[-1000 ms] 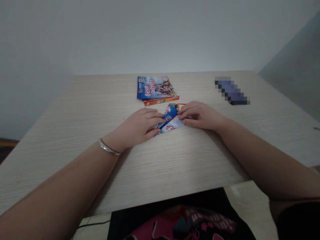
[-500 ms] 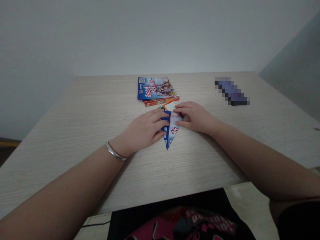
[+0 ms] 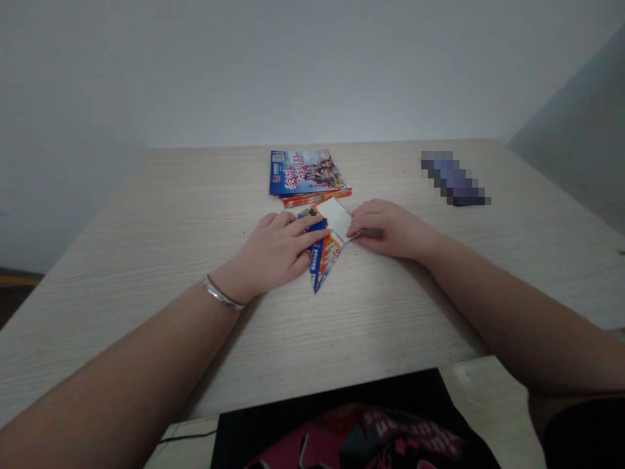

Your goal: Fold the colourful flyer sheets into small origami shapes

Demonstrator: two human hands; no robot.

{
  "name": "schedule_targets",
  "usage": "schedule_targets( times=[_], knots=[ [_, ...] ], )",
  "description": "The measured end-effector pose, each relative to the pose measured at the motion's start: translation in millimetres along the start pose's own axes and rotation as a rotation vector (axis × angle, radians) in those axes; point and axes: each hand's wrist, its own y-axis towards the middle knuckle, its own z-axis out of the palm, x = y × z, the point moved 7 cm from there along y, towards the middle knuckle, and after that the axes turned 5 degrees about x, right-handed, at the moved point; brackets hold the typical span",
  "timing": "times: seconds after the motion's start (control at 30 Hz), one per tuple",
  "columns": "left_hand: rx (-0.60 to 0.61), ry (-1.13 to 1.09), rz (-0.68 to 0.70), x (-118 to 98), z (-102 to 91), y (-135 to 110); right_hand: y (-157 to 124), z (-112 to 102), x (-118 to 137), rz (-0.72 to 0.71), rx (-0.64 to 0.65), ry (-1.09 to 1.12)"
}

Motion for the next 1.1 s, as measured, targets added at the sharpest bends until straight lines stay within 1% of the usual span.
schedule_targets(
  times=[0.07,0.13,0.27,0.4,0.53,0.67,0.77,0.83,0.97,1.1],
  knots=[
    [-0.014,-0.007,0.014,1.3,1.5,0.2,-1.7,1.9,4.7,-0.061,0.064,-0.003],
    [-0.034,-0.024,0.045,1.1,2.3,0.1,-3.9,2.5,5.0,-0.055,0.106,0.002],
    [-0.04,-0.026,0.079,0.3,4.9,-0.3,-6.3,2.7,3.6,-0.025,0.133,0.017],
    [-0.01,-0.048,0.07,2.3,7.6,0.3,-5.8,3.9,5.0,-0.026,0.13,-0.025],
    [-0.007,-0.168,0.032,7.0,6.4,1.5,-6.2,3.9,8.1,-0.023,0.12,-0.092],
    [-0.039,-0.295,-0.038,12.9,3.8,0.9,-7.1,2.9,10.7,-0.002,0.132,-0.14],
    [-0.097,-0.418,-0.064,16.3,0.6,-1.3,-7.2,3.3,11.8,-0.001,0.154,-0.178],
    [-0.137,-0.475,-0.059,17.3,-2.9,-3.0,-7.1,3.0,10.6,0.004,0.148,-0.196],
    [-0.19,-0.522,-0.025,17.5,-12.7,-4.4,-7.9,0.3,6.4,-0.008,0.107,-0.21],
    [-0.179,-0.533,-0.024,20.3,-18.0,-2.6,-11.9,-4.9,1.1,0.004,0.1,-0.266]
  ],
)
